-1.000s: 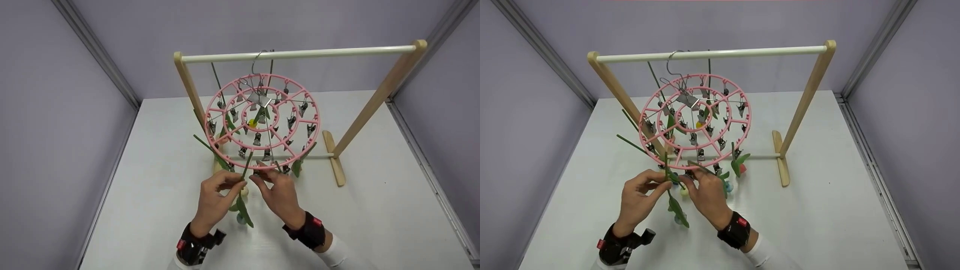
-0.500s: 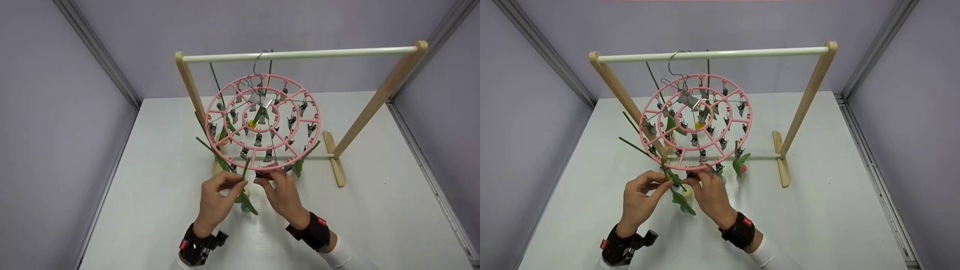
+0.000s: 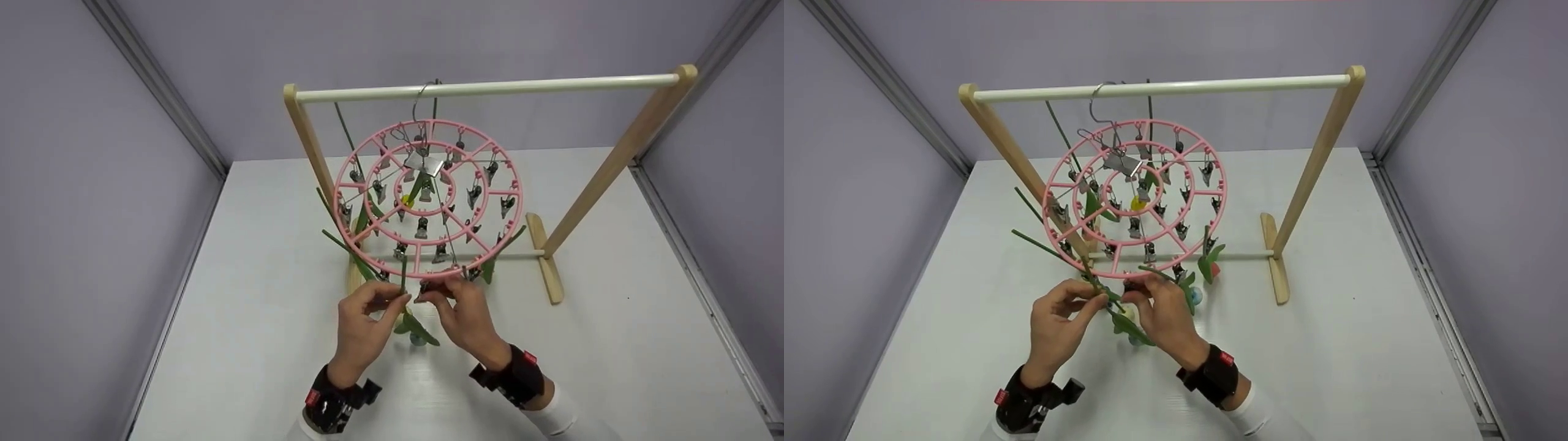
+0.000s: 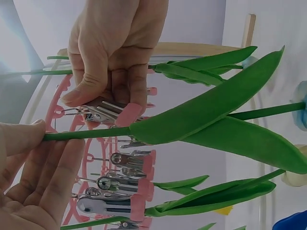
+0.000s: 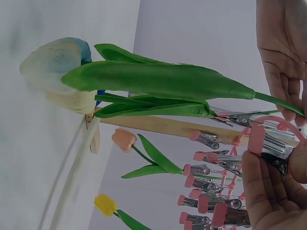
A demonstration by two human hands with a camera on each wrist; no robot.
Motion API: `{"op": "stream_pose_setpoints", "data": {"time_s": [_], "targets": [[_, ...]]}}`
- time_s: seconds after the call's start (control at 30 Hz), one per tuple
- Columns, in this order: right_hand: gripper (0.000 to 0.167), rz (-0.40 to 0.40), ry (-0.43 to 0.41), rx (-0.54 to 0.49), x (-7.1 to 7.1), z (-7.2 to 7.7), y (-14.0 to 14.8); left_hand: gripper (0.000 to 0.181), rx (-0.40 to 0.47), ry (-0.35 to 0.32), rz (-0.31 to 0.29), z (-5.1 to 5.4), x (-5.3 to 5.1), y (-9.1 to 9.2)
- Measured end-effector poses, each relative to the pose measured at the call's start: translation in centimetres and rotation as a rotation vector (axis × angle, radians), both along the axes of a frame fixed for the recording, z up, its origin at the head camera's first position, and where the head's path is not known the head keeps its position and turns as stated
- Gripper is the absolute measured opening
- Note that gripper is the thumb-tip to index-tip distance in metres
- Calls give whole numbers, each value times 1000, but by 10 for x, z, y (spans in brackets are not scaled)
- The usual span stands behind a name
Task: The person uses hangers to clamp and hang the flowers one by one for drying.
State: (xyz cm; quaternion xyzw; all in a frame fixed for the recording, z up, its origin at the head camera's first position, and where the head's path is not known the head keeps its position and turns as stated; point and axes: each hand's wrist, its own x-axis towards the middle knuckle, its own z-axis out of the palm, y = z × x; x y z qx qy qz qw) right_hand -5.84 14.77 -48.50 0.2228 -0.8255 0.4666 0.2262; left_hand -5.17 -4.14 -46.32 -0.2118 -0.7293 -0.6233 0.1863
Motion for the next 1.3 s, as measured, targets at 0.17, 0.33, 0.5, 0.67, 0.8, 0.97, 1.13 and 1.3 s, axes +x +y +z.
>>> {"op": "stream_pose_setpoints", "data": {"time_s": [0.17, 0.33, 0.5, 0.67, 0.8, 0.97, 1.13, 1.3], "targets": [[27, 8, 77, -4, -1, -1, 1, 12, -2, 32, 17, -4, -2, 5], [26, 13, 109, -24, -2, -2, 1, 12, 4, 65, 39, -7, -4, 8], [26, 0, 139, -34, -4, -2, 1, 14, 14, 84, 41, -8, -6, 11], [27, 9, 162, -55, -5, -1, 1, 14, 11, 98, 47, -10, -7, 13], [28, 15, 171, -79, -6, -1, 0, 13, 6, 114, 56, -11, -7, 15], [28, 2, 190, -86, -6, -1, 1, 13, 17, 122, 43, -10, -7, 19], [29, -8, 209, -83, -6, -2, 2, 13, 22, 124, 44, -10, -7, 22], [32, 6, 202, -53, -4, -2, 4, 12, 26, 93, 57, -11, -8, 23]]}}
